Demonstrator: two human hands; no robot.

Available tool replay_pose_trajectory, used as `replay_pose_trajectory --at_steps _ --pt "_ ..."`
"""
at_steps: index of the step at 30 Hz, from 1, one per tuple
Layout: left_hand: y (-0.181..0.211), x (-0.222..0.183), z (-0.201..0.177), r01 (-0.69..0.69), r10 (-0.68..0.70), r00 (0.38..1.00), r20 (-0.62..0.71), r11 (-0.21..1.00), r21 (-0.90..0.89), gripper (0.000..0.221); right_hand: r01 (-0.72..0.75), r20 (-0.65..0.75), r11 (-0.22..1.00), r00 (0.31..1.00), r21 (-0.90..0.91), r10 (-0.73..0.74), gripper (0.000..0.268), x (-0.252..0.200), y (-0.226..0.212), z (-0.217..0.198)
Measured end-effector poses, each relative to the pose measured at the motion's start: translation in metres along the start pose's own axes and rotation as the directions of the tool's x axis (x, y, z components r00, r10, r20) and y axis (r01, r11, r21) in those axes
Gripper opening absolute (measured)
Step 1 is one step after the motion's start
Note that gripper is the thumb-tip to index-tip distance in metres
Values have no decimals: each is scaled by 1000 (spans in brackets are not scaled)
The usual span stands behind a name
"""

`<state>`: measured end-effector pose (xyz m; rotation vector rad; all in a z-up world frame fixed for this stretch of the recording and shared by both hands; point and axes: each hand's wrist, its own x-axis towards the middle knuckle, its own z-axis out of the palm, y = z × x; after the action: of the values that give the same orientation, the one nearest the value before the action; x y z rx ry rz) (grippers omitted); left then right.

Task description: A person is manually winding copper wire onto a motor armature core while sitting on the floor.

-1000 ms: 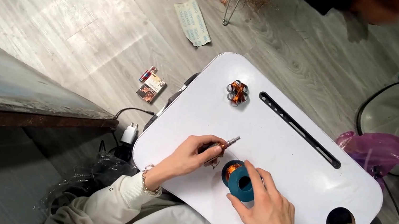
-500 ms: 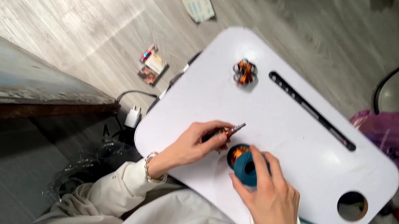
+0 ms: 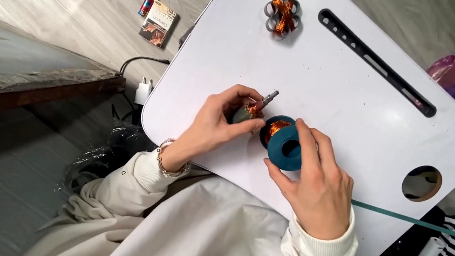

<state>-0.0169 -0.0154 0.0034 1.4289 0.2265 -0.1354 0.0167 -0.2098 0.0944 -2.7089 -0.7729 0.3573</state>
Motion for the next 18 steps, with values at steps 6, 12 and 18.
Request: replay_pose_trajectory --at_steps 6,12,18 --pt "6 0 -1 0 3 996 87 1000 -28 31 -40 -101 987 995 -155 25 76 3 -3 7" --pt "-4 2 -1 -105 103 994 41 993 60 42 -46 -73 999 996 -15 44 86 7 -9 4" --pt "0 -3 1 -65 64 998 -5 997 -40 39 84 -28 995 996 63 -82 75 8 -3 0"
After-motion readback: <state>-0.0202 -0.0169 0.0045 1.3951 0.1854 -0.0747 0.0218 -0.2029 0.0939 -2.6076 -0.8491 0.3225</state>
